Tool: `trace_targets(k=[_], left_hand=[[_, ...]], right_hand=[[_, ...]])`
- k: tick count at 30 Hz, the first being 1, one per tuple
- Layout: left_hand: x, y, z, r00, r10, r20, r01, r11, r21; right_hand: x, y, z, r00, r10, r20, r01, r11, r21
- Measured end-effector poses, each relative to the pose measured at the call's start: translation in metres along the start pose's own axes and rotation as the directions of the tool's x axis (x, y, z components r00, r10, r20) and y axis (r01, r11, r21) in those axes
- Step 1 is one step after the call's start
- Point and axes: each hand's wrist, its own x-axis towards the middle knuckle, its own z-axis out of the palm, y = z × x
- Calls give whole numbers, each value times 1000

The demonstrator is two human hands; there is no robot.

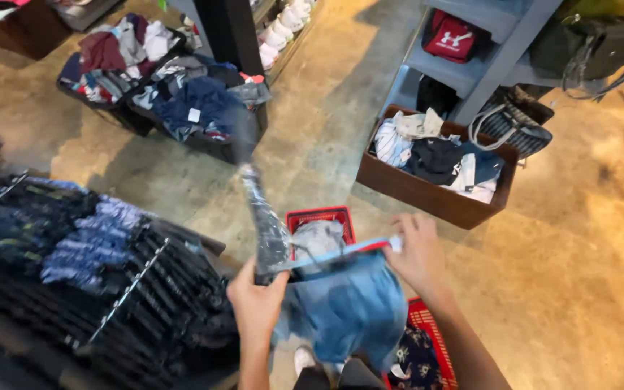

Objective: Hanging shirts and garments onto hangers and organizing them on a display rack in a retail environment.

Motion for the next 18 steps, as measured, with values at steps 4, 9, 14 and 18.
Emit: trace_targets(k=[4, 9, 14, 18], left_hand=[[-49, 28, -15, 985, 126, -119, -116, 989, 86], [-108, 31, -20, 929, 244, -278, -207, 966, 156], [-159, -21, -57, 953, 165, -253, -160, 986, 39], [-210, -85, -80, 979, -14, -201, 21, 999, 35]], right_hand=[[-12, 48, 65, 972, 231, 48, -217, 955, -203], [-15, 91, 196, 719, 51, 693, -626, 480, 614], [2, 10, 149, 629, -167, 759, -777, -101, 621], [33, -31, 126, 567, -375, 734, -718, 212, 663]])
